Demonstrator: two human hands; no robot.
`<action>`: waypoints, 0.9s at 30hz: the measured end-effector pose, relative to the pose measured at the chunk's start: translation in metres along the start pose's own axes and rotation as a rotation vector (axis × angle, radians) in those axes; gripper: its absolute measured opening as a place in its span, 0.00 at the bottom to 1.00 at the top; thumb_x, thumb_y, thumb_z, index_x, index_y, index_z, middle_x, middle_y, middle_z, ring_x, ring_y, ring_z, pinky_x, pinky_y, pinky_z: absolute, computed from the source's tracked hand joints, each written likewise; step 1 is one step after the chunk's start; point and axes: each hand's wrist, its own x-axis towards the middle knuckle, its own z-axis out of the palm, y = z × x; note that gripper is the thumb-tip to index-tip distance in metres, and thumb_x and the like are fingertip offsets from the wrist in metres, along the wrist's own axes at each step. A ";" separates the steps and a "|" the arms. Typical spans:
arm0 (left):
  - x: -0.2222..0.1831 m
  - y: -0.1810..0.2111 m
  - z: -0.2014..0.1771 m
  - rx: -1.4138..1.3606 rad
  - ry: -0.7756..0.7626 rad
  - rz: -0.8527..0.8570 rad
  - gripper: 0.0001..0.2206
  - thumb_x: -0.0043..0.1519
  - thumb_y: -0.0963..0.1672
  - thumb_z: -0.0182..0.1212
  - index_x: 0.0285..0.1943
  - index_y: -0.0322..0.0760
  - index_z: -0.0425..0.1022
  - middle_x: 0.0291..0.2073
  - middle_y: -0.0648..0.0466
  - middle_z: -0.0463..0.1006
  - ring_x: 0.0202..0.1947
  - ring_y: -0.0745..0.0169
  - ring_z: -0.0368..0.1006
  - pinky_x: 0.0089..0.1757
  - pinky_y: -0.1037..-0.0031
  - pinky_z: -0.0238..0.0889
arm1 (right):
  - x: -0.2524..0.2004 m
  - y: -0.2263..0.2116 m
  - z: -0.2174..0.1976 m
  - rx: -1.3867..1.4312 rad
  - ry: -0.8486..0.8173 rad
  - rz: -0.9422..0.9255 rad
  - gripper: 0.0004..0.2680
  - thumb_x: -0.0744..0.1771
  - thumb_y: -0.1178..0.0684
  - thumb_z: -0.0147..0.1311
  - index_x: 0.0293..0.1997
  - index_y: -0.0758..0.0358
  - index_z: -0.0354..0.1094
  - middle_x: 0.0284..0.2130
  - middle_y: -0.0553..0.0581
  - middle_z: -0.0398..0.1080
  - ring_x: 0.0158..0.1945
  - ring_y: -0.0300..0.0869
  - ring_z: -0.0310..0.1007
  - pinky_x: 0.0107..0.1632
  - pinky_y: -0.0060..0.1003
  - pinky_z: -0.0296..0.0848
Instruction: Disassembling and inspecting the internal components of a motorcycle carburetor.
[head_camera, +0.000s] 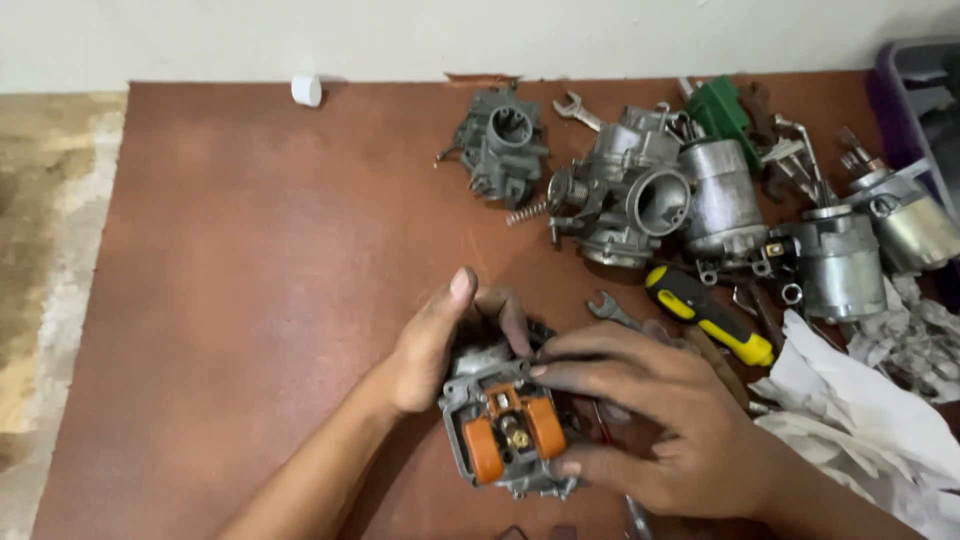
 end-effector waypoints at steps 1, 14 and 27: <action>0.002 0.000 -0.002 0.009 -0.009 0.005 0.39 0.58 0.66 0.35 0.27 0.32 0.77 0.15 0.55 0.68 0.19 0.65 0.61 0.29 0.73 0.55 | 0.001 0.001 0.000 -0.006 0.011 -0.005 0.18 0.59 0.51 0.68 0.52 0.65 0.74 0.52 0.61 0.74 0.44 0.44 0.80 0.48 0.38 0.78; 0.000 -0.007 -0.004 0.001 -0.042 0.005 0.38 0.60 0.65 0.35 0.29 0.32 0.77 0.23 0.48 0.77 0.24 0.60 0.70 0.33 0.72 0.62 | -0.004 -0.005 0.002 -0.019 0.028 -0.017 0.18 0.56 0.55 0.71 0.48 0.65 0.75 0.50 0.61 0.75 0.42 0.43 0.81 0.43 0.35 0.78; 0.000 -0.011 -0.003 0.023 -0.077 0.004 0.38 0.59 0.65 0.35 0.29 0.32 0.77 0.25 0.48 0.77 0.26 0.61 0.69 0.35 0.72 0.62 | -0.003 -0.020 -0.003 -0.122 0.073 -0.106 0.16 0.55 0.57 0.72 0.43 0.64 0.76 0.45 0.57 0.77 0.36 0.41 0.80 0.38 0.32 0.77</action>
